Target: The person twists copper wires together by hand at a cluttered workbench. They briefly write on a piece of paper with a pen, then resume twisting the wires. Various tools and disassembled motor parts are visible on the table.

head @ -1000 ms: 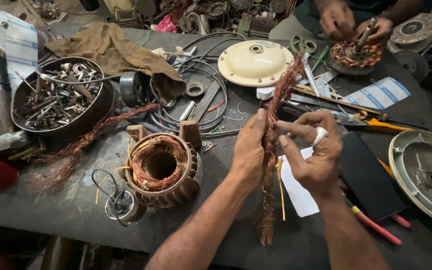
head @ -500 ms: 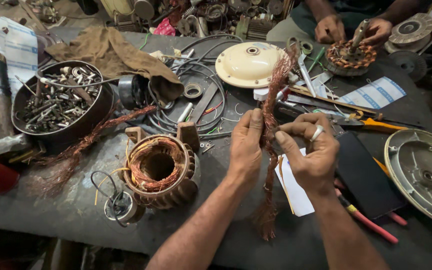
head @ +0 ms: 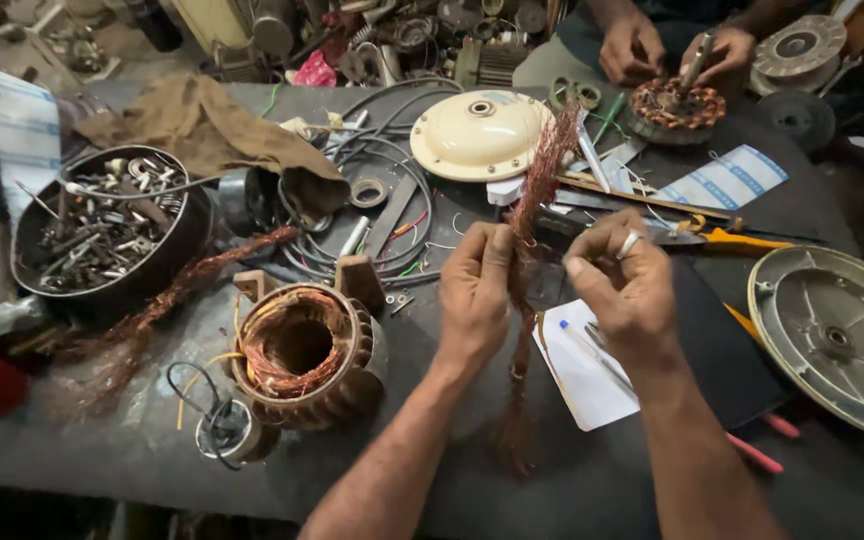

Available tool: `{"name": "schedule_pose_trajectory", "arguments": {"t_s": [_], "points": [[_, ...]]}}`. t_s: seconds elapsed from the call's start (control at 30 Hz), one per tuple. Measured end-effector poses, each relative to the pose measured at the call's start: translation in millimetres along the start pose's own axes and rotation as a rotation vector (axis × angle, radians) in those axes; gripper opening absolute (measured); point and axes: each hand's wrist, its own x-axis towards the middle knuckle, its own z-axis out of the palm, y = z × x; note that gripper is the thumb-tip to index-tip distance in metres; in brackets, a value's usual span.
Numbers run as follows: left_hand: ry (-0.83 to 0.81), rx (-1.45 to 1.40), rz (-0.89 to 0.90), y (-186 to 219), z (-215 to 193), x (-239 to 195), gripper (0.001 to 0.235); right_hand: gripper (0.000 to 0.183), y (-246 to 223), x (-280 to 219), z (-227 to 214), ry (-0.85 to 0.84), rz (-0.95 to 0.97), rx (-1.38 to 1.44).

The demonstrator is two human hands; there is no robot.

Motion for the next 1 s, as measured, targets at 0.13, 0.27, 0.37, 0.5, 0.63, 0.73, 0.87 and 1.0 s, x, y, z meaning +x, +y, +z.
{"name": "schedule_pose_trajectory", "arguments": {"t_s": [0.13,0.27,0.37,0.5,0.63,0.73,0.87,1.0], "points": [[-0.019,-0.118,-0.025,-0.1,4.3,2.8,0.031,0.011,17.0,-0.1,-2.3,-0.146,0.068,0.360],[0.044,-0.194,-0.134,-6.2,-3.9,4.3,0.033,0.013,27.5,-0.9,-8.1,-0.077,-0.114,0.555],[0.066,-0.225,-0.156,-12.7,-9.8,7.8,0.034,0.014,17.7,2.3,-11.6,0.110,-0.167,0.411],[0.041,-0.473,-0.337,-20.4,-10.7,12.9,0.033,0.018,-17.2,-3.1,0.8,0.103,-0.379,0.026],[-0.002,-0.407,-0.320,-20.1,-14.7,17.6,0.037,0.019,-57.9,-18.8,14.7,-0.144,-0.553,-0.306],[0.031,-0.407,-0.330,-17.1,-14.5,11.9,0.036,0.018,-75.2,-32.2,22.5,-0.205,-0.610,-0.392],[0.048,-0.419,-0.361,-16.4,-10.7,6.4,0.035,0.018,-77.3,-52.9,26.7,-0.259,-0.623,-0.438],[-0.006,-0.475,-0.312,-15.0,-11.8,10.3,0.035,0.018,-71.4,-63.8,32.3,-0.270,-0.618,-0.442]]}}
